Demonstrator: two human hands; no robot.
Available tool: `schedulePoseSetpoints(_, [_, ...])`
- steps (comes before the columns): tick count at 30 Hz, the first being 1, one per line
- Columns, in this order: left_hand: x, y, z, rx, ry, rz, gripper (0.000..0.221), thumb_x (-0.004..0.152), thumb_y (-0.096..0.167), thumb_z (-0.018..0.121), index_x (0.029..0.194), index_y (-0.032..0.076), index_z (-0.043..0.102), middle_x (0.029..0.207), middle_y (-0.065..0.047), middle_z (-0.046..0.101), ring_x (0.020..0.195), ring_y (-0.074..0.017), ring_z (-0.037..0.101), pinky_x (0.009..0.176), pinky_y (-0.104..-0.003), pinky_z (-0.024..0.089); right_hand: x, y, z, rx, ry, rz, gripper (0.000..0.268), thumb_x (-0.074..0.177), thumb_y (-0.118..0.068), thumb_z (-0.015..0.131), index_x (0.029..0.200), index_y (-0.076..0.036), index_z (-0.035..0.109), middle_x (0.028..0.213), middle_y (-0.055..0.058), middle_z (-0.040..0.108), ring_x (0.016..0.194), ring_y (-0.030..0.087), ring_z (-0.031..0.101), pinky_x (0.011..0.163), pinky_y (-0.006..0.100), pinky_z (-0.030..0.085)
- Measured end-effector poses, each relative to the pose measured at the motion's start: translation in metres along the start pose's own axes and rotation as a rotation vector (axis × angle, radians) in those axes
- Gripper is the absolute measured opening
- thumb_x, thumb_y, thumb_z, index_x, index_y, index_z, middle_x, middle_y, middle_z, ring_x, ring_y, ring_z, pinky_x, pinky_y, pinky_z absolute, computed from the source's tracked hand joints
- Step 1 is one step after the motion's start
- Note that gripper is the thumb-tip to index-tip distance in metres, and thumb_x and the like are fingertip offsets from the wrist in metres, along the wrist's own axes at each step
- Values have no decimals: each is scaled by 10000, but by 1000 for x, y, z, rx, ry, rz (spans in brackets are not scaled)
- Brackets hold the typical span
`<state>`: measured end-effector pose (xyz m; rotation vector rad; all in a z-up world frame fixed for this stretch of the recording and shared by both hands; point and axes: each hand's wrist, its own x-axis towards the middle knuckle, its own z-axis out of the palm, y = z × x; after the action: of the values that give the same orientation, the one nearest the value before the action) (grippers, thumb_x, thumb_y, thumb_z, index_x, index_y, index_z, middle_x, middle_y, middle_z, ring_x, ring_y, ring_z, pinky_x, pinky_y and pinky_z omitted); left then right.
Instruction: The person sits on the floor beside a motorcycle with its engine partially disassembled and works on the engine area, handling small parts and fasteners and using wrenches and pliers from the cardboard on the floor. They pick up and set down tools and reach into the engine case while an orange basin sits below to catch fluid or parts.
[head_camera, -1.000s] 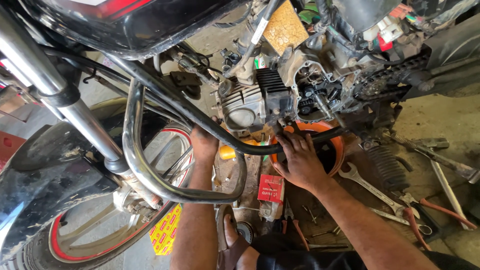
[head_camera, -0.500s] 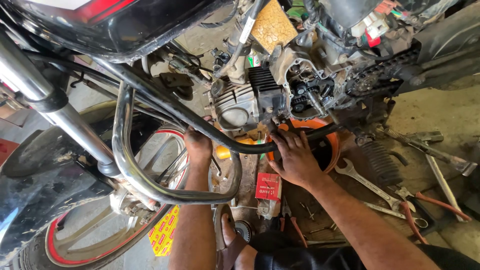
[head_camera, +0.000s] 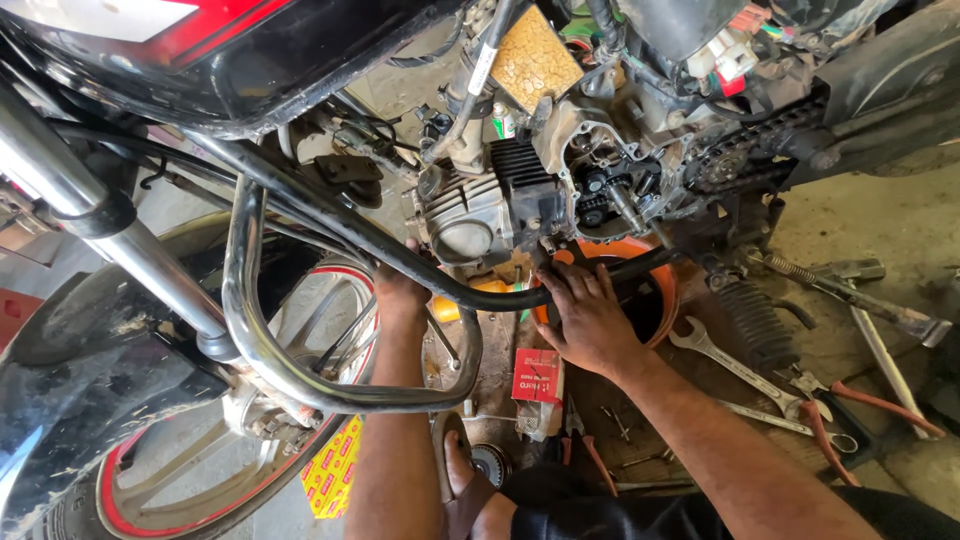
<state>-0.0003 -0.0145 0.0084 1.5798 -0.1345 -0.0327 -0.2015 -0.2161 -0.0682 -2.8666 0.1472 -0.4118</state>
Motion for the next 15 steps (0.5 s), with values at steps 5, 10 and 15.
schedulePoseSetpoints(5, [-24, 14, 3, -148, 105, -128, 103, 975, 90, 597, 1055, 46, 645, 816, -102, 709, 589, -147, 637, 466, -274, 454, -1, -2, -7, 17, 4, 3, 850, 926, -569, 570, 1570, -112, 257, 1562, 180, 348, 1476, 340, 289, 1244, 581, 83])
schedulePoseSetpoints(10, [-19, 11, -5, -109, 121, -89, 148, 988, 95, 604, 1133, 78, 624, 873, -119, 780, 514, -133, 485, 410, -272, 345, 1, 0, -2, 26, 9, -2, 848, 930, -569, 573, 1568, -110, 254, 1569, 189, 332, 1475, 349, 283, 1237, 586, 85])
schedulePoseSetpoints(15, [-10, -6, -6, -182, -119, 277, 222, 940, 0, 744, 1138, -88, 695, 1044, -120, 753, 847, -130, 684, 707, -223, 558, 1, -2, -3, 8, -31, 18, 852, 940, -576, 560, 1577, -115, 230, 1580, 187, 314, 1482, 346, 267, 1234, 594, 84])
